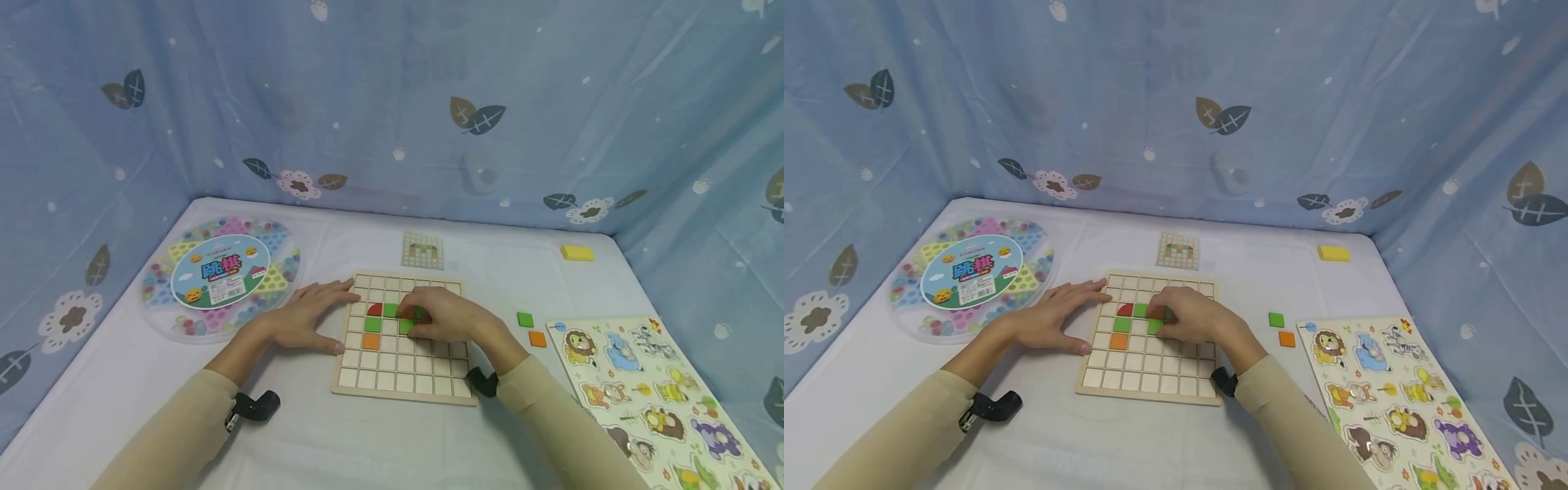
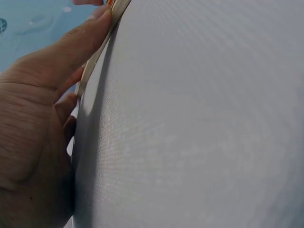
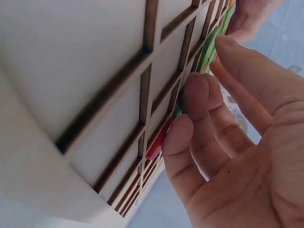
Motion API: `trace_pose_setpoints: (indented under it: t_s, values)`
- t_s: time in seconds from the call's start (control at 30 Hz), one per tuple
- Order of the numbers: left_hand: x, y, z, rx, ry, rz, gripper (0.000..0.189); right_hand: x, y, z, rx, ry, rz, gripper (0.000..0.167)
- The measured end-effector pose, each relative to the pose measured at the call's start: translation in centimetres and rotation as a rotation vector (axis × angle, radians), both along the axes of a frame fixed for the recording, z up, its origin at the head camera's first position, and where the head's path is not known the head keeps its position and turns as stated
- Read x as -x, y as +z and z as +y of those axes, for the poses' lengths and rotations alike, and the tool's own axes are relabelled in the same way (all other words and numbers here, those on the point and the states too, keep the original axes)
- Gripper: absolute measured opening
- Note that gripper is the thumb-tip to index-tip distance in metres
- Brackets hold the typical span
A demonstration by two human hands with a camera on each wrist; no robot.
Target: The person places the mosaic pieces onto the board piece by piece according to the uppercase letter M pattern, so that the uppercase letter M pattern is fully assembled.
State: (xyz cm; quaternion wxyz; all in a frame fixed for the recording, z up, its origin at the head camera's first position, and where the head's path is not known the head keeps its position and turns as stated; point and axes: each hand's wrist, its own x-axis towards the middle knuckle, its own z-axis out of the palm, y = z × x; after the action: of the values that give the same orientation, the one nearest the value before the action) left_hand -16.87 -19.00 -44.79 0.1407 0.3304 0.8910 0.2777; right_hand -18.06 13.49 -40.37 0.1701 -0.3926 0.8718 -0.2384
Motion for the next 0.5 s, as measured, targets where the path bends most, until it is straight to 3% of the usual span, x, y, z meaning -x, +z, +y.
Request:
trace_pose_setpoints:
  t_s: [0.5]
  values:
    - [0.00,0.01,-0.11,0.011,0.006,0.003,0.093,0.06,0.00,0.08,-0.019,0.008,-0.014,0.013]
